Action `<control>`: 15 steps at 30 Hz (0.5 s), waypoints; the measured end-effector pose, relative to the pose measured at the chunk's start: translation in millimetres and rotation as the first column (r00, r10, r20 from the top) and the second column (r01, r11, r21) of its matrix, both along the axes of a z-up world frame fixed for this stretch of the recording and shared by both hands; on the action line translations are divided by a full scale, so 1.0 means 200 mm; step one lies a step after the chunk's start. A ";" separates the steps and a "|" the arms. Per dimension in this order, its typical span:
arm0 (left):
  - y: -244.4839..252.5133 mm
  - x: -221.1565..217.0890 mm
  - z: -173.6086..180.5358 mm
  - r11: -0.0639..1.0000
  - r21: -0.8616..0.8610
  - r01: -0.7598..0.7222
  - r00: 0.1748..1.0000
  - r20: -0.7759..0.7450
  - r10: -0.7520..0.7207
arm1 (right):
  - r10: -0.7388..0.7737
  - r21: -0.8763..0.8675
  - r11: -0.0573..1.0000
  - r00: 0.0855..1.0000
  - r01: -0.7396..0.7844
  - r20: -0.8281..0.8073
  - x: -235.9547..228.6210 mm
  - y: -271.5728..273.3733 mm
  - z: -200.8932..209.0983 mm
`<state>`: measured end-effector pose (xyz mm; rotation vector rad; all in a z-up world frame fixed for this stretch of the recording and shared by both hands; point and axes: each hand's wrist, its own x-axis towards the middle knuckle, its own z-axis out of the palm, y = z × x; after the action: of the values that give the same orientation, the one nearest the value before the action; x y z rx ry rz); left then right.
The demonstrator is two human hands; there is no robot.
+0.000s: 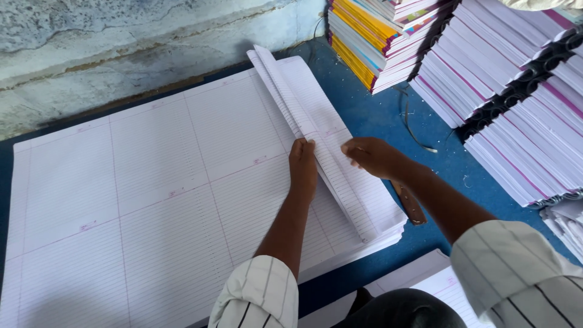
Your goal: The person folds a stack of lined papers in half using a wooden block to press the crease. They then move the folded papers to a separate pile on the left and repeat the process with the remaining sheets.
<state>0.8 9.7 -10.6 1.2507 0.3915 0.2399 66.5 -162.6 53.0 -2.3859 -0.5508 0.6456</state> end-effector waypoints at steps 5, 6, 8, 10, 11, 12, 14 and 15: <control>0.00 0.04 -0.05 0.998 0.070 0.000 1.000 0.031 -0.002 | -0.077 0.151 0.985 0.995 0.086 -0.064 0.05 0.11 -0.13; -0.01 0.04 -0.06 0.995 0.096 0.003 0.999 0.033 -0.006 | -0.100 0.181 0.976 0.990 0.118 -0.102 0.06 0.12 -0.14; -0.03 0.04 -0.06 0.990 0.139 0.015 0.998 0.063 -0.024 | -0.141 0.240 0.953 0.973 0.183 -0.182 0.09 0.15 -0.16; -0.02 0.03 -0.05 0.995 0.096 0.037 0.993 0.108 -0.048 | -0.137 0.185 0.972 0.988 0.147 -0.063 0.11 0.15 -0.16; -0.02 0.02 -0.04 0.998 0.030 0.057 0.989 0.138 -0.061 | -0.134 0.154 0.979 0.991 0.132 -0.002 0.13 0.15 -0.16; -0.02 0.02 -0.02 0.996 -0.034 0.078 0.983 0.169 -0.071 | -0.167 0.123 0.978 0.986 0.169 -0.025 0.14 0.14 -0.16; -0.02 0.02 0.01 0.996 -0.058 0.073 0.990 0.121 -0.066 | -0.234 0.057 0.970 0.970 0.238 -0.071 0.17 0.13 -0.16; -0.02 0.02 0.02 0.995 -0.069 0.070 0.993 0.096 -0.063 | -0.260 0.028 0.964 0.963 0.263 -0.071 0.18 0.12 -0.17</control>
<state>4.6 5.0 -7.3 1.1748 0.2748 0.2246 103.2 -139.2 18.6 -2.3386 -0.2105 0.5880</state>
